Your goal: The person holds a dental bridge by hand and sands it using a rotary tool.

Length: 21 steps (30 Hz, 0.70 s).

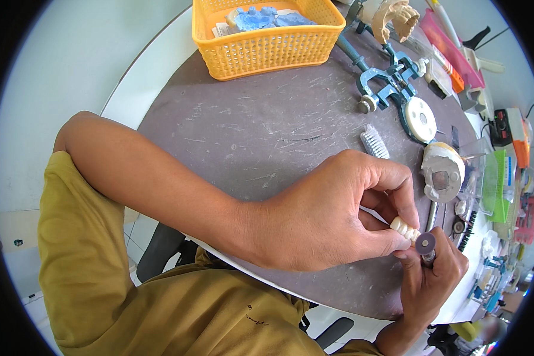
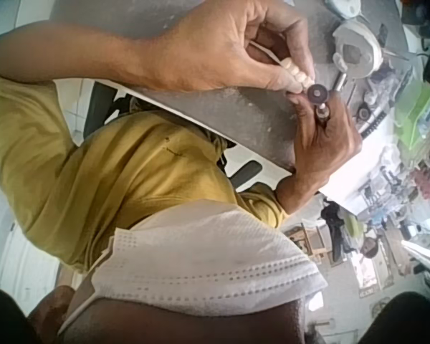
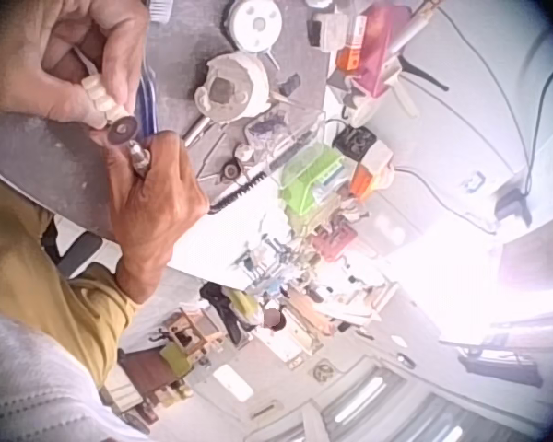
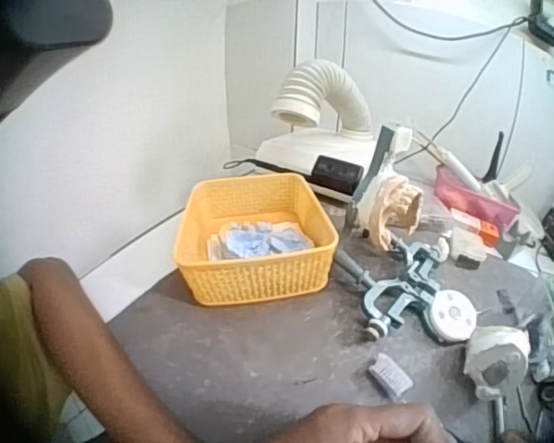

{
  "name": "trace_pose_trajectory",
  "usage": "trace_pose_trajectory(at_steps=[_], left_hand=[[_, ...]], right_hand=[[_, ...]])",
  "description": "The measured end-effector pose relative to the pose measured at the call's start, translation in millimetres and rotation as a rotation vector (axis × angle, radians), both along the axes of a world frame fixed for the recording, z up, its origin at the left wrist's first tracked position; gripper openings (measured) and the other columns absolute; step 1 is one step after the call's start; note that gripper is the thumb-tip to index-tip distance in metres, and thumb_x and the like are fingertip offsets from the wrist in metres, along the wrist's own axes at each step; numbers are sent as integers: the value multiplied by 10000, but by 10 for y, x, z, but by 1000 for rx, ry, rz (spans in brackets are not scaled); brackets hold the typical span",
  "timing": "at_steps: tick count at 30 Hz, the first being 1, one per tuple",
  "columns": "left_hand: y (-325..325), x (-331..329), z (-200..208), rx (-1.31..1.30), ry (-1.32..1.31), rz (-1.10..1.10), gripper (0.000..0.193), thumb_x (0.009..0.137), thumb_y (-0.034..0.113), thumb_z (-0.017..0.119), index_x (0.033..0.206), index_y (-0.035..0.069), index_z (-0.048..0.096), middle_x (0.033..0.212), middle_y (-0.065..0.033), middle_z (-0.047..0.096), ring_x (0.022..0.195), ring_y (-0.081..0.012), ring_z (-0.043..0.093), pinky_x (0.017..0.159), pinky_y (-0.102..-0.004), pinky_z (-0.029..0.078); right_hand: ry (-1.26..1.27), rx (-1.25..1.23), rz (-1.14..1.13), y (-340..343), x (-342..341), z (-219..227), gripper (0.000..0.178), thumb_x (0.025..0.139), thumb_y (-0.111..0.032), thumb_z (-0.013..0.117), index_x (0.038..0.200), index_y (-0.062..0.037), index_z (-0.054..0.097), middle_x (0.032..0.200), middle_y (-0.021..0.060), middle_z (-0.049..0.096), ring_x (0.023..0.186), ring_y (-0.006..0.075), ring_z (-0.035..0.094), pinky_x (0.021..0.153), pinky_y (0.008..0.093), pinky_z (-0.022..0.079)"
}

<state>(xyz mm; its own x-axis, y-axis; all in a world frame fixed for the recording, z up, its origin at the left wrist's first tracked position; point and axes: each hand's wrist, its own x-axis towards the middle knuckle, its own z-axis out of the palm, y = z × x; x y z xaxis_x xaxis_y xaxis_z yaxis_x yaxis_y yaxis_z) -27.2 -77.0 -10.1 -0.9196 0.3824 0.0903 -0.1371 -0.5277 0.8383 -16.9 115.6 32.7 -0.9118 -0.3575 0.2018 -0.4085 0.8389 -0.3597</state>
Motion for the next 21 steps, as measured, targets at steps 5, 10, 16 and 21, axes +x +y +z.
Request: trace_pose_trajectory(at_steps=[5,10,16,21], left_hand=[[-12,8,10,-10,7,6,97,804,-10,654,829,-17,560,848,-74,638,813,-113,647,763,-236,538],[-11,0,9,-12,4,0,99,805,-11,653,825,-17,556,848,-74,636,815,-113,646,763,-236,538],[-16,4,19,-1,-5,-7,105,802,-8,656,823,-18,554,847,-80,634,810,-115,642,764,-239,538],[-18,3,21,-5,-12,-9,108,800,-7,658,824,-18,554,848,-84,633,811,-117,639,766,-241,538]], right_hand=[[7,-7,14,-7,-3,-2,558,753,-457,729,662,-3,418,550,45,308,490,164,285,456,308,234],[8,-6,12,3,-4,-6,559,751,-454,732,663,-1,418,553,42,308,494,159,287,457,305,232],[-5,-22,5,-2,1,1,557,750,-447,736,660,-2,412,557,39,300,499,158,278,458,305,223],[6,-7,12,3,0,-8,564,752,-448,734,655,-4,400,558,37,291,500,157,271,458,307,216]])
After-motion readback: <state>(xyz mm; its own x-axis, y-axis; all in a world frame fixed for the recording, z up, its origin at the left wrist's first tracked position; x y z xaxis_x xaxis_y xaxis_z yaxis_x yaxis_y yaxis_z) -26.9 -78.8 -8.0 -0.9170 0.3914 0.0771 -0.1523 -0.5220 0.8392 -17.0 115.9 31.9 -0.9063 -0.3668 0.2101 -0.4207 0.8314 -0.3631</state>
